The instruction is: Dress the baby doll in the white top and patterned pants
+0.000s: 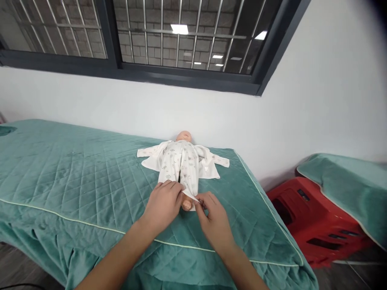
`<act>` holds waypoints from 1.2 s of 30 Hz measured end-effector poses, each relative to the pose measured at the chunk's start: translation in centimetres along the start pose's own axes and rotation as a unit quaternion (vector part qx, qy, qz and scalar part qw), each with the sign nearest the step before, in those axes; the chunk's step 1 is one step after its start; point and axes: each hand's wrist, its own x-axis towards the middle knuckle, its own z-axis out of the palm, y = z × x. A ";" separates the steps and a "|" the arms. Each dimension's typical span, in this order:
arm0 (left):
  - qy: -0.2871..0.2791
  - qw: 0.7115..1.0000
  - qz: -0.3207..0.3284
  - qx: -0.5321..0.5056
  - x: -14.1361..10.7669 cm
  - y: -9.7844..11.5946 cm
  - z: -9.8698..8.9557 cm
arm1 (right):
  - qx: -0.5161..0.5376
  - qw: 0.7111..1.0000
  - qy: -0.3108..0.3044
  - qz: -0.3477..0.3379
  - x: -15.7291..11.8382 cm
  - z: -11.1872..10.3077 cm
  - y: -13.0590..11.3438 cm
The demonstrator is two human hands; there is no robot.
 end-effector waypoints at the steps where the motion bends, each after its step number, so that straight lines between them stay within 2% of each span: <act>1: 0.008 1.000 0.010 0.013 0.0 0.1 -0.2 | -0.009 1.000 -0.001 -0.004 0.0 0.1 0.0; 5: 0.034 0.995 0.059 0.068 -1.3 0.7 -0.5 | -0.020 1.000 -0.008 -0.022 -0.6 0.4 -0.1; 8: 0.024 0.992 0.099 0.078 -3.1 0.3 0.1 | -0.030 0.999 -0.034 -0.027 -2.0 0.8 0.2; 11: 0.006 0.992 0.124 0.019 -4.5 -1.5 0.8 | -0.025 0.996 -0.082 -0.021 -3.2 1.2 1.0; 13: 0.023 0.994 0.104 -0.027 -4.4 -3.7 1.2 | -0.001 0.996 -0.092 -0.004 -3.0 1.2 2.0; 16: 0.077 0.996 0.004 -0.035 -2.4 -8.1 2.1 | -0.003 0.999 -0.051 0.014 -0.3 1.2 4.2; 18: 0.069 0.996 -0.062 -0.001 -0.2 -11.0 3.1 | -0.053 0.998 -0.029 -0.003 2.6 1.5 6.0; 20: 0.024 0.997 -0.069 0.023 2.0 -13.2 4.1 | -0.120 0.991 -0.053 -0.030 5.7 2.2 7.8; 22: -0.028 0.998 -0.037 0.039 3.9 -14.6 5.0 | -0.176 0.977 -0.102 -0.060 8.2 3.1 9.2; 25: -0.066 0.996 0.044 0.042 5.9 -15.4 5.9 | -0.227 0.960 -0.138 -0.089 10.4 4.3 10.3; 28: -0.066 0.991 0.116 0.019 7.2 -15.5 6.2 | -0.252 0.957 -0.121 -0.075 11.2 5.0 10.8; 32: -0.065 0.992 0.105 -0.019 8.2 -15.4 6.7 | -0.241 0.962 -0.115 -0.065 11.7 4.9 11.4; 36: -0.061 0.994 0.087 -0.019 8.4 -15.1 7.4 | -0.148 0.979 -0.108 -0.086 10.8 3.9 11.5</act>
